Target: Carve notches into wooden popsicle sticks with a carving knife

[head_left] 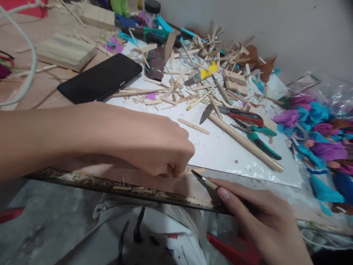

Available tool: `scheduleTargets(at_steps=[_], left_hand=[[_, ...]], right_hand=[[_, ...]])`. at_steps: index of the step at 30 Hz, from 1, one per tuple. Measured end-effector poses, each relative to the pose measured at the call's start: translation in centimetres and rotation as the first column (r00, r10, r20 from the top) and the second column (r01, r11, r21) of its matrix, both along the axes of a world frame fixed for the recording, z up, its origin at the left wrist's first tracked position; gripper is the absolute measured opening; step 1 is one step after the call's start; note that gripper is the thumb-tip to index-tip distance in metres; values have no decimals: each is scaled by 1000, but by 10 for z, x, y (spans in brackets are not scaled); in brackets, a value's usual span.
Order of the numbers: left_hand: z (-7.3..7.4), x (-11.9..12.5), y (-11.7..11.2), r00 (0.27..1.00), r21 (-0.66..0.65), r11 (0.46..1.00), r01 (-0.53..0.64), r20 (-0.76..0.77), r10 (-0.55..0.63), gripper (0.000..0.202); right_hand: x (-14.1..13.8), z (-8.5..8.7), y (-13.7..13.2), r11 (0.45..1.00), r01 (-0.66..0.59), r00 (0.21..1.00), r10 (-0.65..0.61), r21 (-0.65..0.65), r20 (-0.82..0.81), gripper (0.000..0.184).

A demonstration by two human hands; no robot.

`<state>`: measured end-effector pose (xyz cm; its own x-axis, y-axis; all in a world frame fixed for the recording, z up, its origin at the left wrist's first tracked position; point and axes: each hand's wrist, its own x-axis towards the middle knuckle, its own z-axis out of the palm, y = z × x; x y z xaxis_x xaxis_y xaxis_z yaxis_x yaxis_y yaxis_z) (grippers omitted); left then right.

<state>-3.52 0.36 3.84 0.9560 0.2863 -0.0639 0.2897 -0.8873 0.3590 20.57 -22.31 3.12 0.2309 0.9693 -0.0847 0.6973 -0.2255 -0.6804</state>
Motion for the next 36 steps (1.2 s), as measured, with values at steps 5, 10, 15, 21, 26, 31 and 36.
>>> scheduleTargets(at_steps=[5, 10, 15, 21, 26, 31, 36], left_hand=[[11, 4, -1, 949, -190, 930, 313, 43, -311, 29], [15, 6, -4, 964, -166, 951, 260, -11, -265, 28], [15, 7, -5, 959, -142, 949, 280, -2, -283, 28], [13, 7, -4, 957, -119, 950, 290, 13, -291, 30], [12, 6, -3, 950, -135, 941, 312, 36, -310, 27], [14, 7, -3, 950, -132, 942, 309, 12, -311, 30], [10, 7, -6, 958, -131, 949, 288, 31, -286, 32]], right_hand=[[0, 1, 1, 1000, 11, 1000, -11, -8, 24, 19], [1, -1, -2, 998, 55, 998, -56, 29, 25, 21], [3, 0, -1, 1000, 6, 998, -6, 2, 66, 18], [5, 1, 0, 999, -42, 996, 41, 6, 84, 20], [4, 1, 2, 999, -46, 994, 46, -5, 103, 22], [5, 3, 9, 996, -38, 999, 39, -81, 19, 24], [14, 1, 7, 986, 27, 971, -65, -164, -230, 27]])
